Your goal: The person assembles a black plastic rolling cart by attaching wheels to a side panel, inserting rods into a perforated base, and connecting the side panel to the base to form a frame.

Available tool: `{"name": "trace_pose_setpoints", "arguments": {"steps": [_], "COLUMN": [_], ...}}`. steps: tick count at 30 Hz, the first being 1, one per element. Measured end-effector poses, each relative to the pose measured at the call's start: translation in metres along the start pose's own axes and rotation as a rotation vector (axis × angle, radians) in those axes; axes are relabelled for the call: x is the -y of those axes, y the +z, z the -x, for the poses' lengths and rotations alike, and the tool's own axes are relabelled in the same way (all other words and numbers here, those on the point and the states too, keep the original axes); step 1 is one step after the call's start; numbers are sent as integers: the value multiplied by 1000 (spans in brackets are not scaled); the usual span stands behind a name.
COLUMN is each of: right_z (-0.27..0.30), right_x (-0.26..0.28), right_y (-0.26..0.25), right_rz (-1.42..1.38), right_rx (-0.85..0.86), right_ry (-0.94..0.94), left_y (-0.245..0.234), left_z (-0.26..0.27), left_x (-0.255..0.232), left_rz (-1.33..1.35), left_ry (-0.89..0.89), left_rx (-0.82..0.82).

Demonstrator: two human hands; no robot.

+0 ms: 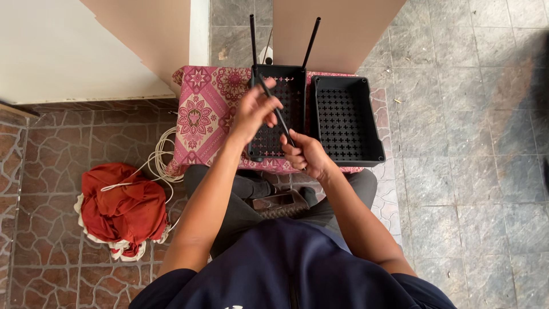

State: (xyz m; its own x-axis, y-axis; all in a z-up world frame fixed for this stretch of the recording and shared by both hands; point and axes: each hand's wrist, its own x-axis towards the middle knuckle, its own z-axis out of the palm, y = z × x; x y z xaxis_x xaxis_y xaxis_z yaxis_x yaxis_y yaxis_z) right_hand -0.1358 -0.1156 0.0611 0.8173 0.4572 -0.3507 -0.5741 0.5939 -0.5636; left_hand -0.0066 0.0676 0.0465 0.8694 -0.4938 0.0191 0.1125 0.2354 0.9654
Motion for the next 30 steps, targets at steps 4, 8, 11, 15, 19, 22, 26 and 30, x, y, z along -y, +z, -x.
{"name": "trace_pose_setpoints", "arguments": {"steps": [4,8,11,15,19,22,26,30], "right_z": [-9,-29,-44,-75,-96,-100,-67,-32], "right_x": [9,16,18,28,35,42,34,22], "right_y": [6,1,-6,-5,5,12,12,14], "right_rz": [170,890,1346,1548,1712,1757,1866,1805], "right_rx": [-81,-280,-620,-710,-699,-648,-406,-460], "right_ry": [-152,-497,-789,-686,-660,-659,-859,-926], "left_y": [4,12,55,129,178,135,19,-50], "left_z": [-6,-16,3,67,116,71,-4,-17], "left_x": [14,7,5,-7,-13,-10,-7,-10], "left_rz": [-12,-246,-866,-1015,-1001,-1065,-1423,-1481], "left_ry": [2,188,599,773,1019,1019,669,547], "left_rx": [124,-70,-302,17,397,334,-177,-195]}}
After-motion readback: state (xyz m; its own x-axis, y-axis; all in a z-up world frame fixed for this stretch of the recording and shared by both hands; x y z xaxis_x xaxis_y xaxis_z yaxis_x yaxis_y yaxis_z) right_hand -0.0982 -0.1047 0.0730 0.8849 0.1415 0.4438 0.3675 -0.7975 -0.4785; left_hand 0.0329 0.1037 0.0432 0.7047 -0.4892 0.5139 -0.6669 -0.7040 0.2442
